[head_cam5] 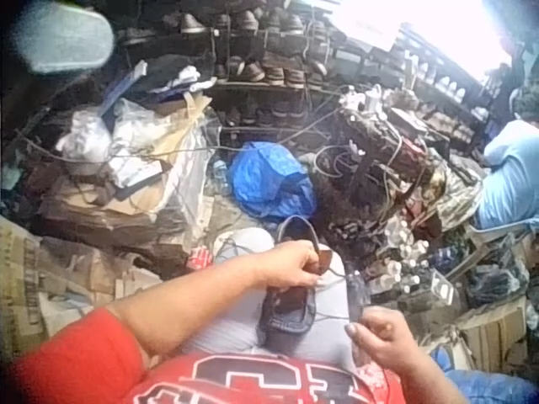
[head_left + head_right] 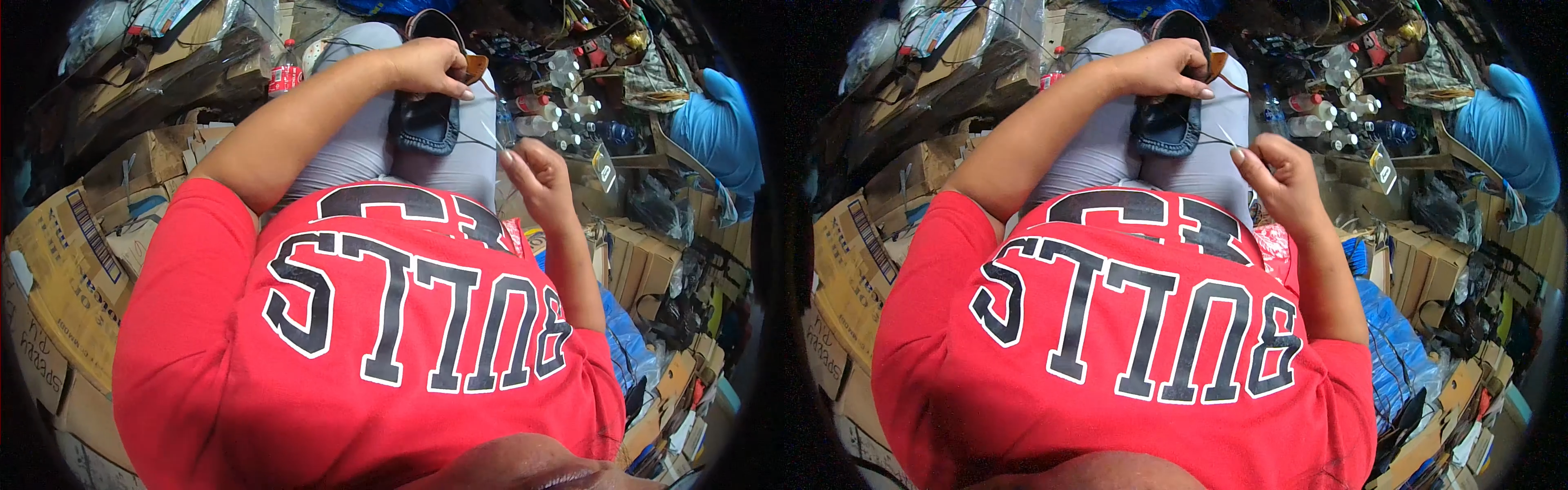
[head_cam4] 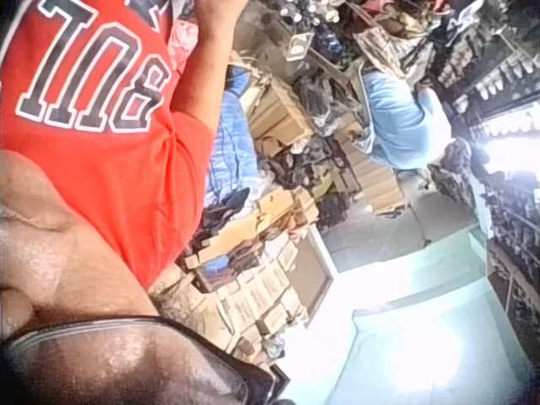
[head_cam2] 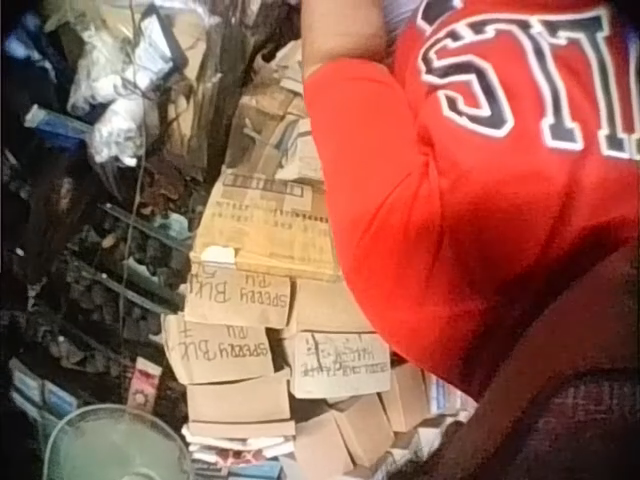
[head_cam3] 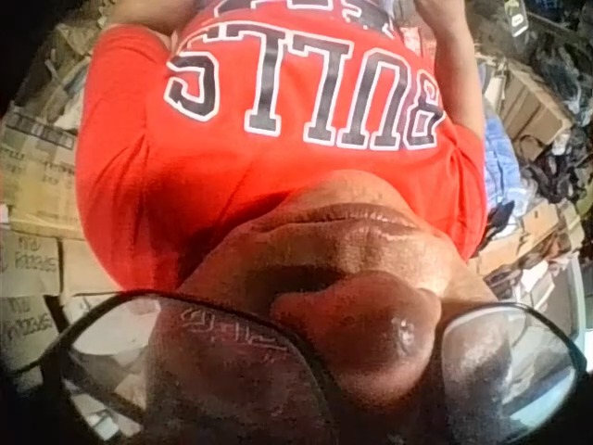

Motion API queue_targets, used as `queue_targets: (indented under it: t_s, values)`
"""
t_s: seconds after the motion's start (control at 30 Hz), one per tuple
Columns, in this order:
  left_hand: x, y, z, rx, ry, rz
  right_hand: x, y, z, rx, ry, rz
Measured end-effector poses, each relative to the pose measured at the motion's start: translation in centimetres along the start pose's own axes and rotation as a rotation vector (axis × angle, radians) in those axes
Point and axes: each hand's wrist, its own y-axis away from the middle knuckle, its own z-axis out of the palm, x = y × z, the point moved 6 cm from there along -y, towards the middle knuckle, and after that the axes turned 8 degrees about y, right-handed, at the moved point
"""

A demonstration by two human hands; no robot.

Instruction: The person is hand-stitching a leather shoe upper component using a needle and thread.

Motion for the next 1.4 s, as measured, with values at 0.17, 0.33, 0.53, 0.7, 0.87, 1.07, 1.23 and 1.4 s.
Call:
queue_targets:
  t_s: [0.17, 0.33, 0.53, 0.7, 0.87, 1.07, 1.23, 1.4]
  values:
    - [2.1, 1.1, -1.1, -0.147, -0.131, 0.137, -0.3, -1.7, 0.7, 0.039, 0.255, -0.122]
    - [1.9, 1.1, -0.6, -0.216, -0.033, -0.033, 0.7, -3.0, 1.5, -0.02, 0.349, -0.105]
    - [1.2, 1.0, -0.2, -0.25, 0.214, -0.029, 0.5, -3.6, 1.4, -0.017, 0.425, -0.097]
    - [0.9, 0.7, 0.1, -0.289, 0.24, -0.061, -0.1, -4.0, 1.4, -0.05, 0.513, -0.088]
    - [1.2, 0.7, 0.2, -0.291, 0.267, -0.059, 0.4, -4.0, 1.1, -0.035, 0.294, -0.054]
    - [1.6, 0.7, 0.1, -0.298, 0.246, -0.085, 0.2, -4.2, 1.2, -0.034, 0.364, -0.101]
    - [1.3, 0.5, 0.3, -0.3, 0.28, -0.069, 0.4, -4.3, 1.3, -0.023, 0.361, -0.116]
    - [1.3, 0.1, 0.5, -0.304, 0.246, -0.041, 1.4, -4.7, 1.5, -0.017, 0.295, -0.157]
